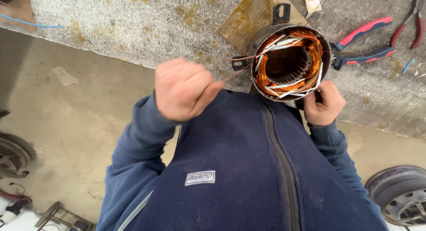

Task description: Manually winding and insulating the copper coils within an electric motor stator.

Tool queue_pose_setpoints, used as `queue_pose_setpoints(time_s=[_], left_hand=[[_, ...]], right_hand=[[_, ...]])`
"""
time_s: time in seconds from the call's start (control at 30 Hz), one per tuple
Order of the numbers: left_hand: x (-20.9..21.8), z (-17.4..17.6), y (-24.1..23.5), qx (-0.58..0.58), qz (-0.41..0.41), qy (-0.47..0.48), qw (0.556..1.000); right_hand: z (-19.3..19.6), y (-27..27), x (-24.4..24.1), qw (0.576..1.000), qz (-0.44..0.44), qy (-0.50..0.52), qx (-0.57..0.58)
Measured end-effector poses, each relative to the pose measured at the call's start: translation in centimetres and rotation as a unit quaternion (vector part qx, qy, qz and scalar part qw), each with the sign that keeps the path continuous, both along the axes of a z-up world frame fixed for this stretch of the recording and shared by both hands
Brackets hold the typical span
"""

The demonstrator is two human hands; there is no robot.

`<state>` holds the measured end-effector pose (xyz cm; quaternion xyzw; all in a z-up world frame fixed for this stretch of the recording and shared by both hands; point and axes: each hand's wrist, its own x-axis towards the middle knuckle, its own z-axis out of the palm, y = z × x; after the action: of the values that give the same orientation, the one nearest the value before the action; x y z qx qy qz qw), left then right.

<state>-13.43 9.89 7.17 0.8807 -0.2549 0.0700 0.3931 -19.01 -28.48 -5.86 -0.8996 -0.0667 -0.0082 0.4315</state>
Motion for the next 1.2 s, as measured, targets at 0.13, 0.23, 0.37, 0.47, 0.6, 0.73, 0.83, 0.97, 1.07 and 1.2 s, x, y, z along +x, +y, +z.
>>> queue_pose_setpoints(time_s=[0.13,0.23,0.37,0.47,0.6,0.73,0.83,0.97,1.07,1.2], left_hand=[[-1.4,2.9,3.0,-0.173,0.029,0.022,0.984],[-1.9,1.8,5.5,-0.257,0.112,0.058,0.958],[0.3,-3.8,4.7,-0.014,0.054,0.260,0.964],[1.2,-5.5,0.9,0.029,-0.050,0.189,0.980],[2.4,-3.1,-3.0,-0.044,-0.111,0.208,0.971],[2.6,-3.1,-4.1,-0.020,-0.067,0.129,0.989],[2.4,-3.0,-3.9,-0.012,-0.052,0.102,0.993],[1.9,-1.3,-2.8,-0.028,-0.028,0.082,0.996],[1.8,0.8,-1.6,-0.004,-0.044,0.050,0.998],[2.1,2.2,-0.3,0.005,-0.054,0.038,0.998]], right_hand=[[-0.2,0.1,-0.2,1.000,-0.004,-0.005,-0.005],[-0.3,-0.1,-0.2,1.000,-0.009,0.000,-0.012],[-0.4,-0.1,-0.2,1.000,-0.015,0.011,-0.014],[-0.1,0.3,0.1,1.000,-0.017,-0.006,-0.014],[0.1,0.2,0.0,1.000,-0.013,-0.005,0.002],[0.2,0.2,0.2,1.000,-0.009,0.007,0.003],[0.2,0.1,-0.2,1.000,-0.013,0.012,0.003],[0.3,-0.2,-0.1,1.000,-0.008,0.007,0.011],[0.6,-0.1,0.0,0.999,-0.009,0.026,0.019],[-0.1,-0.3,0.0,0.999,-0.006,0.032,0.017]])
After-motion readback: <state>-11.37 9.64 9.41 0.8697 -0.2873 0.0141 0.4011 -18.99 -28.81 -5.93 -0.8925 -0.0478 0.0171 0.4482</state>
